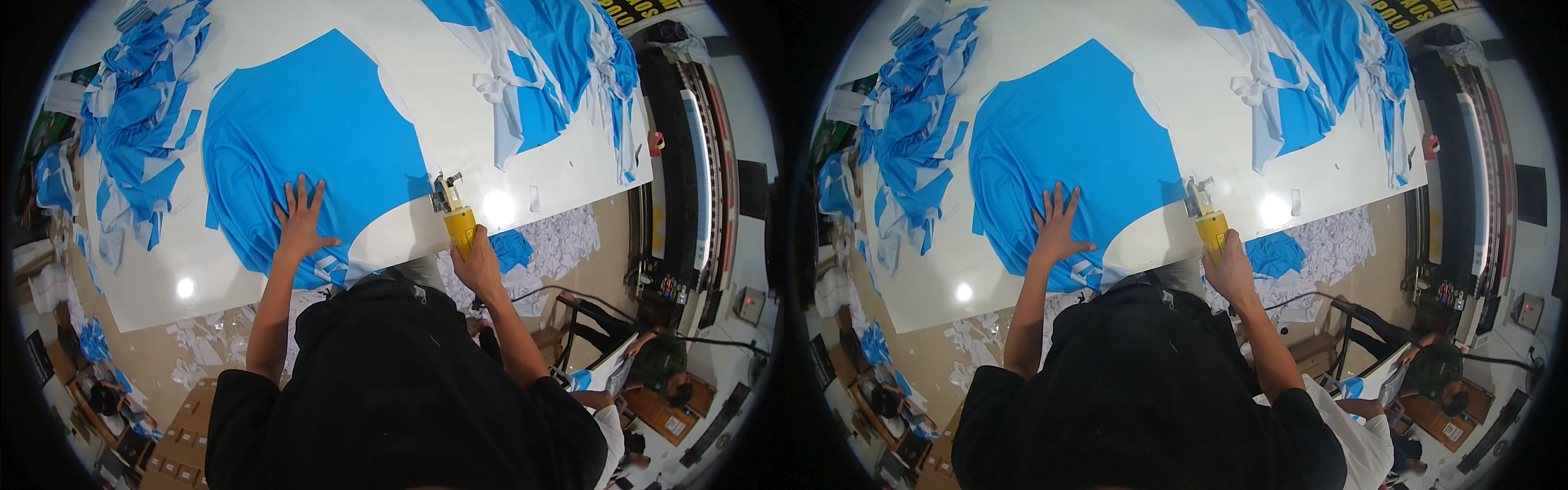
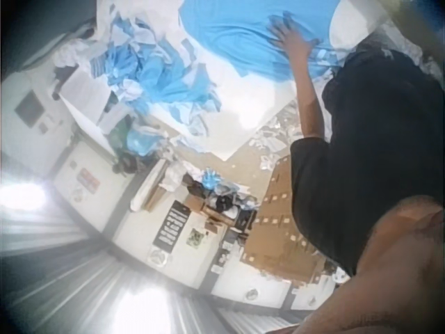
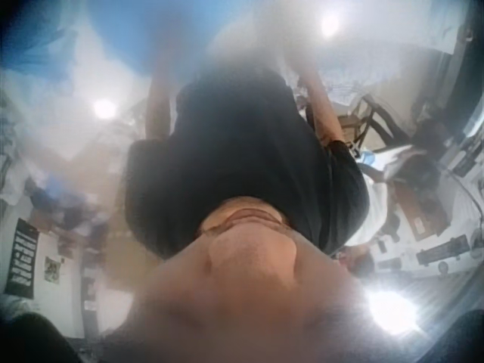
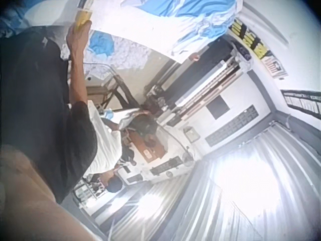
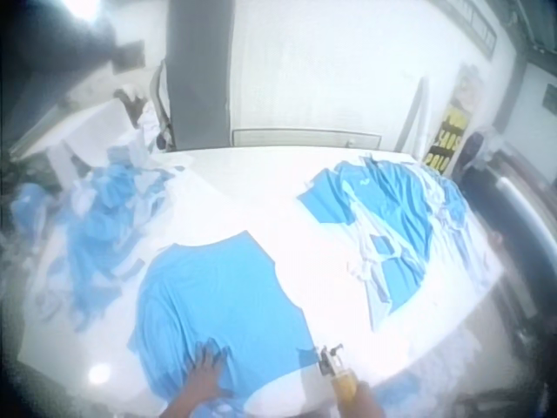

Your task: The person uses a yellow electric fabric cutter to cut a large piece of blue fabric laid out on a white table. They guide the tool along the fabric's edges to separate the main piece from the surrounding material, occasionally adjusting the fabric with their left hand. The person continues cutting different sections of the blue material throughout the video.

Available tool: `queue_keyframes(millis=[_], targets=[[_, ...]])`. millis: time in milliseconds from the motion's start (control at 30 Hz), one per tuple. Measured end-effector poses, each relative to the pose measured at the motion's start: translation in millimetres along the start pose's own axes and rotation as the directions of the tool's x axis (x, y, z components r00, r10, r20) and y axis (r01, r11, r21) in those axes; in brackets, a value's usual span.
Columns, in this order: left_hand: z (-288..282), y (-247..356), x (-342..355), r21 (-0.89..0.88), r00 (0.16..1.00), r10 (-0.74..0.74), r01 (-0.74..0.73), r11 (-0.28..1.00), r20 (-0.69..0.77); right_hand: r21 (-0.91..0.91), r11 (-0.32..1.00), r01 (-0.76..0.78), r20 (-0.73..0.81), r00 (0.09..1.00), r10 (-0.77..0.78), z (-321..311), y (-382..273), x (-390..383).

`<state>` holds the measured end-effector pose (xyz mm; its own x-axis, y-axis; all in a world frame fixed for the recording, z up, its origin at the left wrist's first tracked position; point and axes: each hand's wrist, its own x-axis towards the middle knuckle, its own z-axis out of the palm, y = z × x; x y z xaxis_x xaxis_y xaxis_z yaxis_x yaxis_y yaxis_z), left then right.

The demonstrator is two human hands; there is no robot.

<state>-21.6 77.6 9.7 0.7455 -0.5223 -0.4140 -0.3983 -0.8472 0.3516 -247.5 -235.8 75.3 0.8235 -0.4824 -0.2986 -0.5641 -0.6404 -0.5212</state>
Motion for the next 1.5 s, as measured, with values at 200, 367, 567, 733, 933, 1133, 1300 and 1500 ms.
queue_keyframes(millis=[200,367,567,733,933,1133,1300,1500], targets=[[3,-1,1,-0.011,1.000,0.012,-0.012,1.000,-0.028,-0.010,0.998,0.060,-0.048,0.997,-0.060,5,-2,1],[1,-1,-1,-0.033,1.000,0.001,-0.002,0.999,-0.026,-0.003,1.000,0.019,-0.003,1.000,-0.019,3,-12,19],[-1,0,0,-0.036,1.000,-0.003,0.002,0.999,-0.027,-0.013,0.997,0.078,-0.037,0.996,-0.078,1,-25,50],[0,-1,1,-0.036,1.000,-0.018,0.018,0.999,-0.001,-0.028,1.000,0.012,0.020,1.000,-0.012,-3,-43,79],[1,0,0,-0.033,1.000,-0.017,0.016,0.999,-0.022,-0.066,0.992,0.103,-0.010,0.995,-0.104,2,-47,118],[1,1,-1,-0.056,0.999,-0.019,0.017,0.998,-0.047,-0.097,0.987,0.132,0.005,0.991,-0.132,-3,-64,157],[8,-3,0,-0.068,0.998,-0.008,0.003,0.998,-0.066,-0.085,0.986,0.145,0.061,0.988,-0.140,-18,-76,186],[3,-2,-3,-0.100,0.999,-0.035,0.032,0.995,-0.037,-0.159,0.943,0.291,0.225,0.941,-0.252,-55,-38,183]])
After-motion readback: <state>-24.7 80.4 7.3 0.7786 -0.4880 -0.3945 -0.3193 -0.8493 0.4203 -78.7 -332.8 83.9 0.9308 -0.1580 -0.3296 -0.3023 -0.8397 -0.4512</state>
